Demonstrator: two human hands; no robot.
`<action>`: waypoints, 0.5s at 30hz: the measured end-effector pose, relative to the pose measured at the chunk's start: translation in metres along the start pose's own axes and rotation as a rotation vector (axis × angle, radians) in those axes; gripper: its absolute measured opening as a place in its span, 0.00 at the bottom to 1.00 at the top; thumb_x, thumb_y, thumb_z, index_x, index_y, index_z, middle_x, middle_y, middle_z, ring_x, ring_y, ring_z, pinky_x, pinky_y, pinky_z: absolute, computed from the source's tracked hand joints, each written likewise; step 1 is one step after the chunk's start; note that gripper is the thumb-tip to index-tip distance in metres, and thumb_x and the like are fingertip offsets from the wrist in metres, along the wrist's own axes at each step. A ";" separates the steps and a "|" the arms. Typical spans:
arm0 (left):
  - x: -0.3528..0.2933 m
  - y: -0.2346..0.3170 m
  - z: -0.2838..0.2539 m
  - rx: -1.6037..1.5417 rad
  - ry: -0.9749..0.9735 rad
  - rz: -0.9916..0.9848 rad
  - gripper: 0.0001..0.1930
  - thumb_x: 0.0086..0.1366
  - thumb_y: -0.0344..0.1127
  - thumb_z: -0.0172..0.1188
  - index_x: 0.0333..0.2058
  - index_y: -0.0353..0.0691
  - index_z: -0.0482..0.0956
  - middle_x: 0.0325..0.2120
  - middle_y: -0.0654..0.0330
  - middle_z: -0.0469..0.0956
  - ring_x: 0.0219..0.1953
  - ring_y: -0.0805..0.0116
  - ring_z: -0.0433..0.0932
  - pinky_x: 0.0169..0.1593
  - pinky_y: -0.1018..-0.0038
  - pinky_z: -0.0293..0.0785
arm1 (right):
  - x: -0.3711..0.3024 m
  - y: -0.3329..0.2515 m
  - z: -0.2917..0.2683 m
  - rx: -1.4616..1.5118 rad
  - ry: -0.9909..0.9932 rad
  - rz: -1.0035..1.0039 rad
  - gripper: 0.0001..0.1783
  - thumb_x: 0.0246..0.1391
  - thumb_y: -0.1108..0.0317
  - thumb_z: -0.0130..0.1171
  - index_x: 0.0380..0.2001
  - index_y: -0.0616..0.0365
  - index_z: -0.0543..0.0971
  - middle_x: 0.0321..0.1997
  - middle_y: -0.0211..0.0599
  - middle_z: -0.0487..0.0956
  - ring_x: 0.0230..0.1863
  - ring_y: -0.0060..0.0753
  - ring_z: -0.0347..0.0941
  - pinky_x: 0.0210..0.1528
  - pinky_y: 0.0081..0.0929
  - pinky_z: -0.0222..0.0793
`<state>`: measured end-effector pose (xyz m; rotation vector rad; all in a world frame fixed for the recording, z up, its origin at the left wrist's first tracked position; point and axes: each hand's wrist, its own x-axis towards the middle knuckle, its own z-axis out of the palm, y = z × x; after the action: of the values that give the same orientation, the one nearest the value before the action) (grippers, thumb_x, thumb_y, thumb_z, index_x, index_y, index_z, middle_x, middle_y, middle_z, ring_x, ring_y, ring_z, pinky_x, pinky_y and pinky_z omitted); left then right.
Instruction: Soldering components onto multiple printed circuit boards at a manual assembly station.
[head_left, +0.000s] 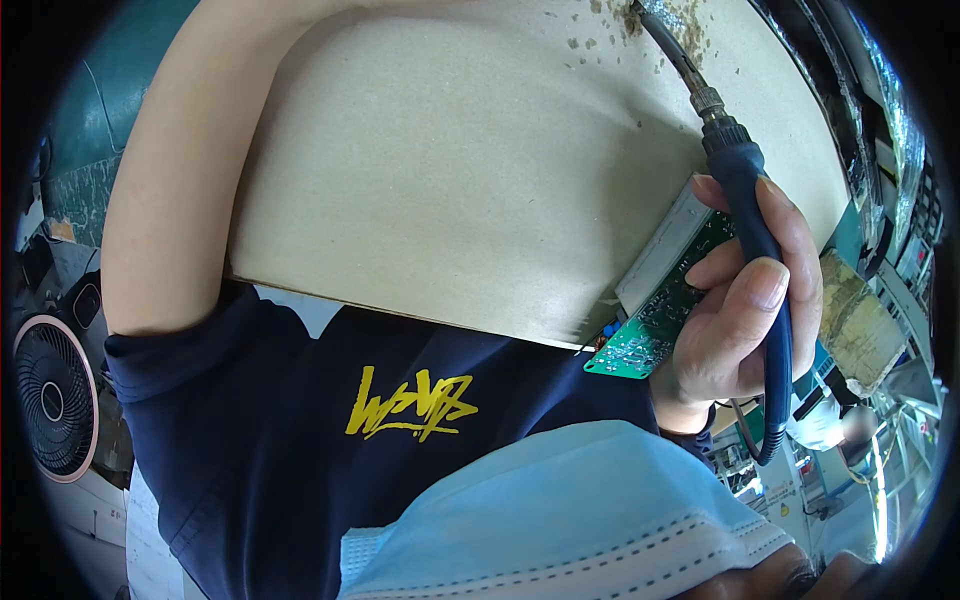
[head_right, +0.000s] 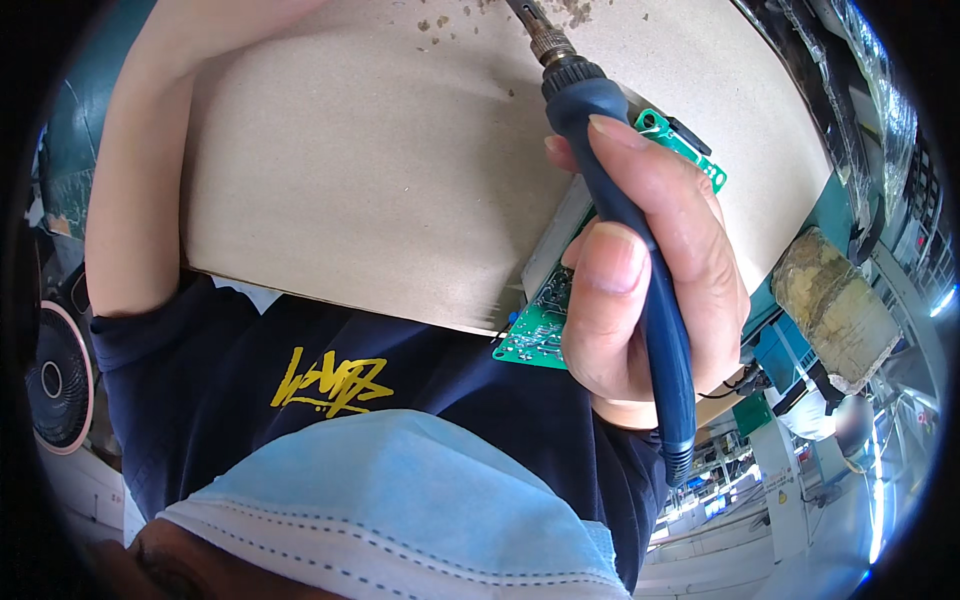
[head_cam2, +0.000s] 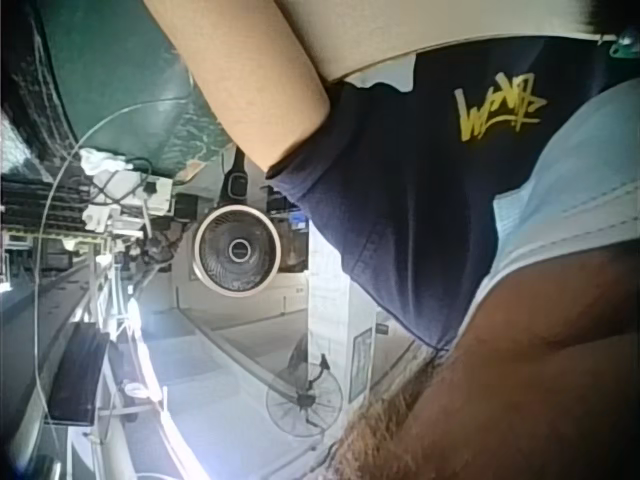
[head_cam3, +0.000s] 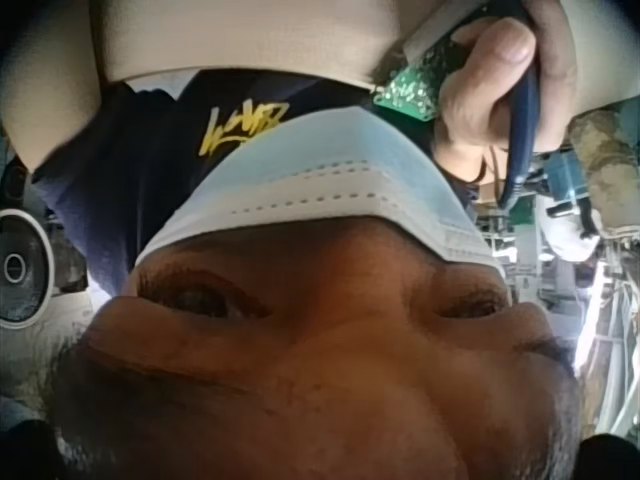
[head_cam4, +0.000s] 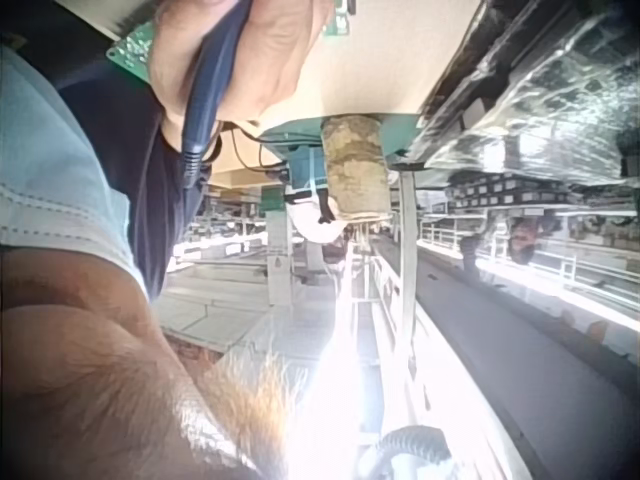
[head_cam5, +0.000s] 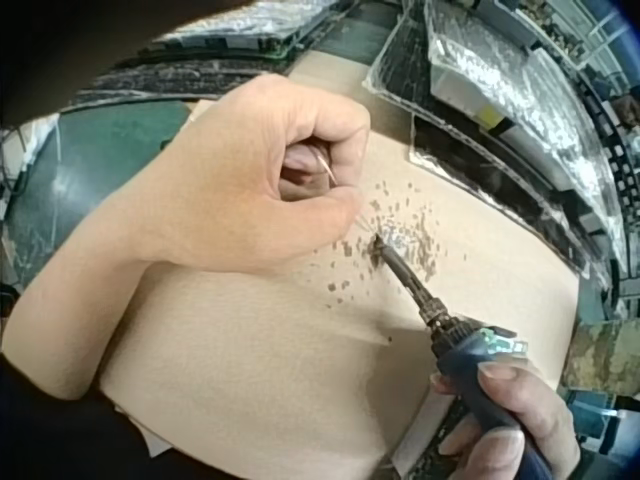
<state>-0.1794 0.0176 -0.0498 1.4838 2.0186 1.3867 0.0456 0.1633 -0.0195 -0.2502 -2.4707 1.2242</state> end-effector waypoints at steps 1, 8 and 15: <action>-0.003 0.001 0.002 0.090 0.037 0.021 0.07 0.55 0.22 0.57 0.21 0.38 0.69 0.13 0.72 0.61 0.17 0.87 0.57 0.21 0.83 0.52 | 0.000 0.000 0.000 0.002 0.001 0.003 0.29 0.68 0.53 0.50 0.50 0.75 0.77 0.31 0.61 0.82 0.29 0.36 0.81 0.32 0.19 0.71; -0.002 -0.004 -0.001 0.120 0.058 0.002 0.09 0.55 0.22 0.58 0.20 0.38 0.67 0.13 0.73 0.59 0.17 0.86 0.56 0.22 0.83 0.50 | 0.001 0.003 0.000 0.009 0.010 -0.059 0.29 0.69 0.54 0.49 0.50 0.76 0.77 0.28 0.56 0.80 0.30 0.41 0.81 0.36 0.24 0.74; -0.003 -0.010 0.001 0.047 0.069 0.002 0.09 0.56 0.22 0.57 0.21 0.38 0.67 0.15 0.73 0.60 0.18 0.87 0.56 0.22 0.84 0.51 | -0.006 -0.002 -0.006 0.129 0.061 0.011 0.26 0.67 0.54 0.52 0.49 0.72 0.77 0.33 0.51 0.81 0.28 0.34 0.78 0.33 0.23 0.71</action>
<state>-0.1830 0.0155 -0.0591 1.4774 2.1054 1.4186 0.0534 0.1646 -0.0167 -0.2627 -2.3311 1.3540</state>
